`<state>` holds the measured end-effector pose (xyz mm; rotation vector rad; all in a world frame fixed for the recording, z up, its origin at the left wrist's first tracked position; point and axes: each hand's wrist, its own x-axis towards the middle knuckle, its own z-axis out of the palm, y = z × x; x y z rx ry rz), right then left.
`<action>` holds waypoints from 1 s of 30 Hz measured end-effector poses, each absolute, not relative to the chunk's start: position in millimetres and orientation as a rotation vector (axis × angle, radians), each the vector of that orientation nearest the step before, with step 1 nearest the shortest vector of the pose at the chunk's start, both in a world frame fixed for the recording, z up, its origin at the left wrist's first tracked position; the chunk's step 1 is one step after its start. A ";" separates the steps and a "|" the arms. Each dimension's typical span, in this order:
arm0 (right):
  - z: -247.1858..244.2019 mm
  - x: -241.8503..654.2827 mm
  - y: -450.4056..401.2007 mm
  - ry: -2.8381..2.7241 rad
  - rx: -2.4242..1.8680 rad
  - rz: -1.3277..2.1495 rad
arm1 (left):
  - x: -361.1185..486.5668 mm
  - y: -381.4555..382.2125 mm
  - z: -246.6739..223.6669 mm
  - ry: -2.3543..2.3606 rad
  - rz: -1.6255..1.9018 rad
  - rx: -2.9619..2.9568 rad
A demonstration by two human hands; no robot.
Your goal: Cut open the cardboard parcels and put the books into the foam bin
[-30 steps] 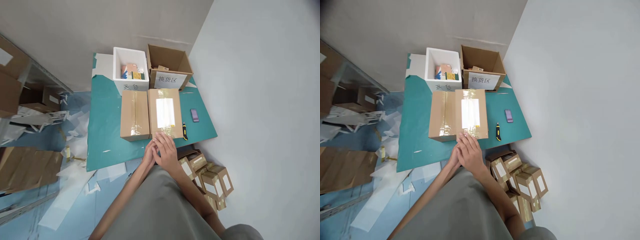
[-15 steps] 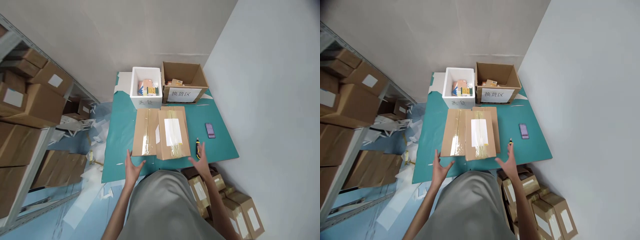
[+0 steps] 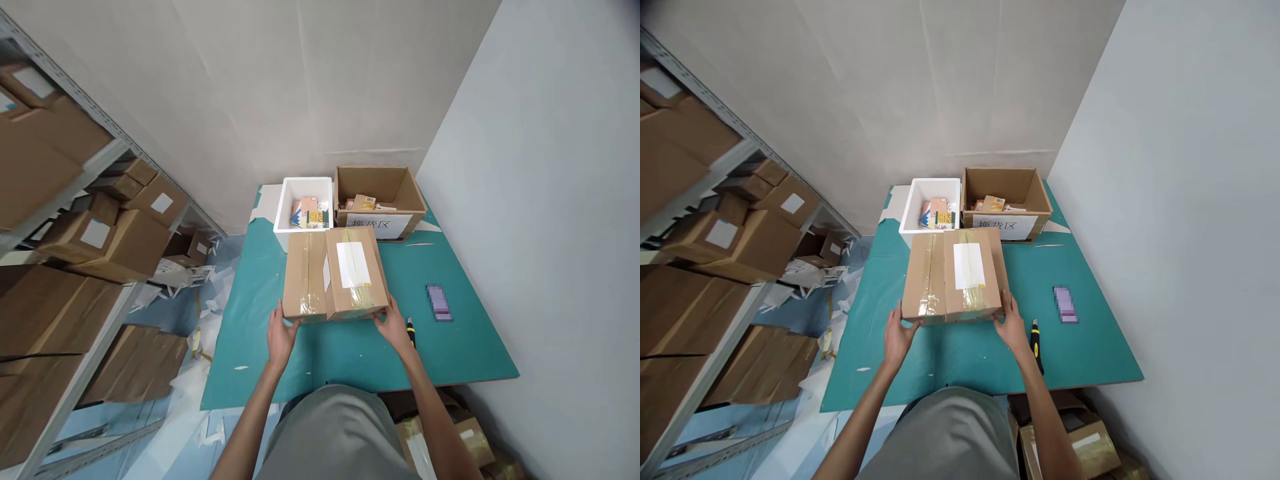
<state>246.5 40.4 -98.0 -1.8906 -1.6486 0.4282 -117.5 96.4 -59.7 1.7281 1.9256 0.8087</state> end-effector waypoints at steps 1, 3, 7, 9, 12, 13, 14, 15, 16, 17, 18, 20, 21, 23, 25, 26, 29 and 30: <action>-97.0 250.2 46.3 -1.641 -1.885 0.451 | -113.0 103.3 -59.6 1.925 0.821 1.707; -92.9 254.6 51.8 -1.626 -1.864 0.496 | -104.7 110.4 -58.6 1.924 0.862 1.652; -72.5 246.8 53.9 -1.581 -1.820 0.429 | -79.6 100.2 -49.7 1.888 1.035 1.715; -56.8 233.9 57.0 -1.536 -1.752 0.522 | -60.3 89.3 -41.7 1.736 1.093 1.816; -33.0 210.7 61.1 -1.418 -1.608 0.842 | -30.7 72.8 -27.8 1.480 1.076 1.811; -26.2 204.0 60.3 -1.362 -1.568 0.914 | -23.0 66.9 -22.8 1.445 1.069 1.776; -20.1 198.4 57.7 -1.309 -1.536 0.949 | -17.2 60.4 -17.4 1.431 1.069 1.740; -14.6 194.1 53.2 -1.266 -1.509 0.957 | -13.4 52.9 -11.6 1.428 1.076 1.710; -9.6 191.0 46.8 -1.234 -1.485 0.955 | -11.5 44.2 -5.2 1.427 1.088 1.686; -5.0 188.9 38.6 -1.206 -1.459 0.956 | -11.2 34.3 1.8 1.421 1.105 1.669; -0.7 187.7 29.1 -1.183 -1.424 0.969 | -12.2 23.0 9.2 1.412 1.131 1.656; 6.4 186.7 8.2 -1.127 -1.329 1.025 | -16.4 -2.4 24.5 1.391 1.200 1.650; 8.9 186.6 -2.4 -1.092 -1.280 1.057 | -19.1 -15.8 31.9 1.380 1.235 1.663; 10.5 186.5 -22.1 -1.009 -1.202 1.114 | -25.4 -42.2 44.3 1.345 1.275 1.724; 7.1 186.5 -39.7 -0.916 -1.164 1.171 | -32.4 -66.3 52.4 1.294 1.246 1.795; 3.6 186.3 -48.0 -0.867 -1.160 1.206 | -36.1 -77.1 54.9 1.265 1.211 1.829; -11.2 183.0 -72.2 -0.723 -1.202 1.337 | -45.7 -104.8 57.6 1.146 1.066 1.948; -17.1 180.5 -80.2 -0.678 -1.229 1.390 | -47.9 -112.3 57.3 1.090 1.012 1.997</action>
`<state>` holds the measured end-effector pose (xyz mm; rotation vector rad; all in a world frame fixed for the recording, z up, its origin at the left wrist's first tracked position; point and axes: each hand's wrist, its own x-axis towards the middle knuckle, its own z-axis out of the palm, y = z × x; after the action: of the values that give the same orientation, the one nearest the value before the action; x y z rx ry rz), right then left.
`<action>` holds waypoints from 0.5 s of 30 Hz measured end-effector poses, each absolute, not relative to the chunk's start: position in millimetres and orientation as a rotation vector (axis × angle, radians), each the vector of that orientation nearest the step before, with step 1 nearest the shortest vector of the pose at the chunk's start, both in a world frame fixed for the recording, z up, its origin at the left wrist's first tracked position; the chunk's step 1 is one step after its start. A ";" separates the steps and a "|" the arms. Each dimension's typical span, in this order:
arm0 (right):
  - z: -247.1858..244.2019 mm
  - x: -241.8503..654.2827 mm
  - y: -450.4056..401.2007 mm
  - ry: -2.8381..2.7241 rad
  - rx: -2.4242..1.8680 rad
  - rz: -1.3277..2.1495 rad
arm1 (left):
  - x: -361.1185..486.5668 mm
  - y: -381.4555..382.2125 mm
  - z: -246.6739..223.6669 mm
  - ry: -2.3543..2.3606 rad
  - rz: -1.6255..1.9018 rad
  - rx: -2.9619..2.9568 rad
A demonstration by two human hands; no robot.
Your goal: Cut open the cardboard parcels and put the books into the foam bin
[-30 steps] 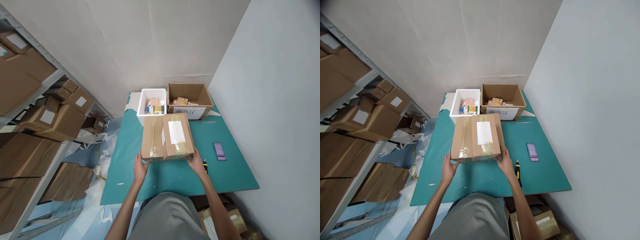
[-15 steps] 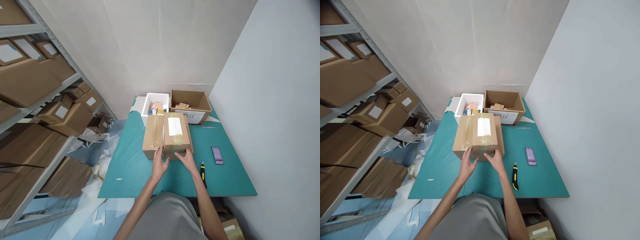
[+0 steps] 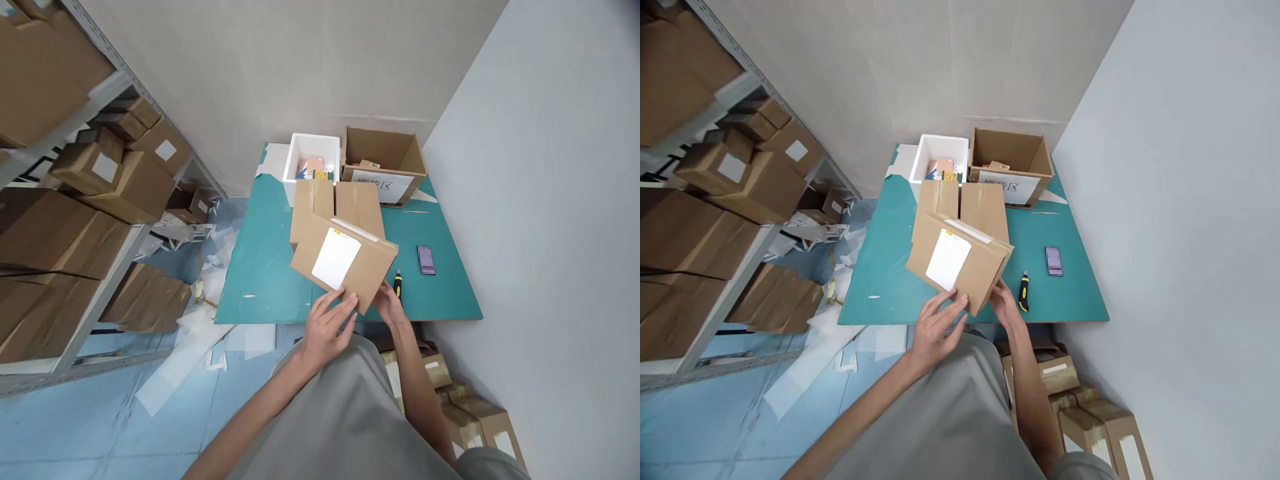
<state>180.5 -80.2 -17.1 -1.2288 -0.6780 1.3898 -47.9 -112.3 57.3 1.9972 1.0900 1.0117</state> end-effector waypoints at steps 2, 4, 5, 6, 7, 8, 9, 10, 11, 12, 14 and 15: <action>-30.5 172.6 -96.1 -0.597 -1.277 1.502 | -50.4 -124.0 54.2 0.980 0.906 2.078; -46.7 161.1 -111.1 -0.539 -1.300 1.603 | -51.9 -130.7 45.3 0.919 0.812 2.116; -55.8 154.4 -118.2 -0.517 -1.305 1.644 | -52.7 -132.1 37.9 0.912 0.774 2.122; -65.5 147.3 -124.8 -0.496 -1.309 1.678 | -54.0 -132.1 28.2 0.919 0.742 2.120; -75.3 140.0 -131.1 -0.473 -1.317 1.704 | -55.7 -131.0 16.5 0.934 0.719 2.110; -85.0 133.0 -136.8 -0.453 -1.332 1.721 | -57.6 -129.1 3.1 0.953 0.697 2.093; -94.3 126.4 -141.9 -0.443 -1.356 1.719 | -59.5 -126.8 -11.5 0.970 0.674 2.068; -102.7 120.6 -146.5 -0.459 -1.391 1.688 | -61.2 -124.6 -26.6 0.993 0.654 2.035; -110.1 115.8 -150.5 -0.497 -1.433 1.632 | -62.4 -123.1 -41.5 1.011 0.615 2.003; -116.4 112.2 -154.0 -0.549 -1.475 1.565 | -63.1 -122.7 -55.6 1.029 0.573 1.969; -125.9 108.9 -160.1 -0.657 -1.545 1.436 | -63.1 -126.2 -79.4 1.006 0.486 1.924; -129.4 109.0 -163.2 -0.699 -1.573 1.389 | -63.2 -129.9 -88.7 0.978 0.456 1.914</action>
<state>109.0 -163.2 -129.4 -1.5729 -0.6988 1.3891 -63.2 -129.9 -88.7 1.9141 0.9778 0.4556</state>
